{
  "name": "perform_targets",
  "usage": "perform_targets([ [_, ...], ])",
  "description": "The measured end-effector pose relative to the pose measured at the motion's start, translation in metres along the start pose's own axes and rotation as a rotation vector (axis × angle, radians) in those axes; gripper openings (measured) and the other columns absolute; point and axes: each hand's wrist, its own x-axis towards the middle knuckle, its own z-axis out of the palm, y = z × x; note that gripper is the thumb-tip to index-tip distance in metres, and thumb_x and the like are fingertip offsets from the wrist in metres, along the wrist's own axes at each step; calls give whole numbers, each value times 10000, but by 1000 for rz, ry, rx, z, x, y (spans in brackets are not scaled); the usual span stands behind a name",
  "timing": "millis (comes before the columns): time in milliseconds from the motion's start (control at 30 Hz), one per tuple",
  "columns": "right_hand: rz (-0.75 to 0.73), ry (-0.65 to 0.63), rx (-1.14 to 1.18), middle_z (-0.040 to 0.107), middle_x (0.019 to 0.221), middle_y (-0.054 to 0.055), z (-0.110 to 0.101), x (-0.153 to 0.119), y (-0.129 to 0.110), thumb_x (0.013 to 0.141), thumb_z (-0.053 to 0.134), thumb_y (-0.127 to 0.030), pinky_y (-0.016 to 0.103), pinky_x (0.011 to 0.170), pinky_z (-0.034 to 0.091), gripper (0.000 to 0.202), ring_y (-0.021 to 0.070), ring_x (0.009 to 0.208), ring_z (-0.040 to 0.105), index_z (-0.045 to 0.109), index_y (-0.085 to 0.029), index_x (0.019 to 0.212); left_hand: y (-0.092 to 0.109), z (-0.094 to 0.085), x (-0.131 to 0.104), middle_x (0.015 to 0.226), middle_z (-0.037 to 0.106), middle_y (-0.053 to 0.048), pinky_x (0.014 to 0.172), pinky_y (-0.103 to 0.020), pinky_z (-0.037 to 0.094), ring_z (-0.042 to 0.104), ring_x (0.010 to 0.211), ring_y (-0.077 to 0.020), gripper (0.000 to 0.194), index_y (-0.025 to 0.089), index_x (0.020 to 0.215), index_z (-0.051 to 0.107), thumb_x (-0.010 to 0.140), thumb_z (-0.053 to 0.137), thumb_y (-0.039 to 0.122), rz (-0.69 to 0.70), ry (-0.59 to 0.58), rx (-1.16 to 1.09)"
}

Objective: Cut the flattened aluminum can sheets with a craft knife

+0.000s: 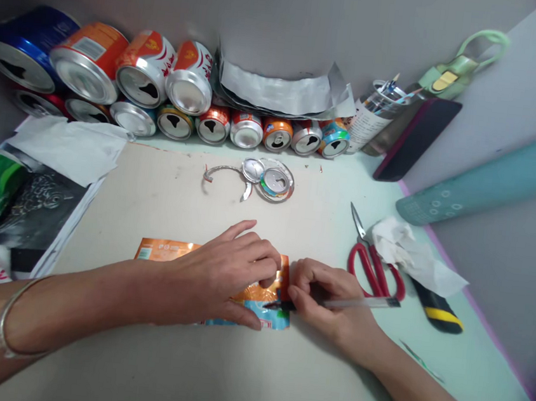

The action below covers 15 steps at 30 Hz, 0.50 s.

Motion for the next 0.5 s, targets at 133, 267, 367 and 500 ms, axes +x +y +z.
perform_targets([
  [133,-3,-18,-7,463,642,-28,-1,0,0,905,626,-249,259,516,303,323,131,597,378,420,-227,657,0,0,1,1207,645,-63,1261,-594,147,593,1117,-245,473,239,1041,516,825,827,522,-2,-11,0],
  [267,-6,-17,4,454,641,-31,0,-1,1,913,618,-251,258,514,304,322,128,592,374,419,-227,661,1,-2,1,1195,638,-58,1254,-599,159,589,1109,-242,464,242,968,470,832,825,508,-5,-15,-4],
  [367,-22,-21,-1,443,636,-34,1,-2,2,906,616,-222,259,514,305,316,126,587,371,416,-228,661,2,-2,1,1201,636,-64,1250,-605,170,590,1106,-243,470,245,948,451,831,826,503,-2,-11,-2],
  [500,-63,2,1,460,632,-32,2,-2,3,898,617,-215,259,509,305,307,123,576,378,429,-226,655,1,-1,2,1190,639,-62,1251,-596,170,590,1100,-243,483,240,984,469,825,825,525,8,1,17],
])
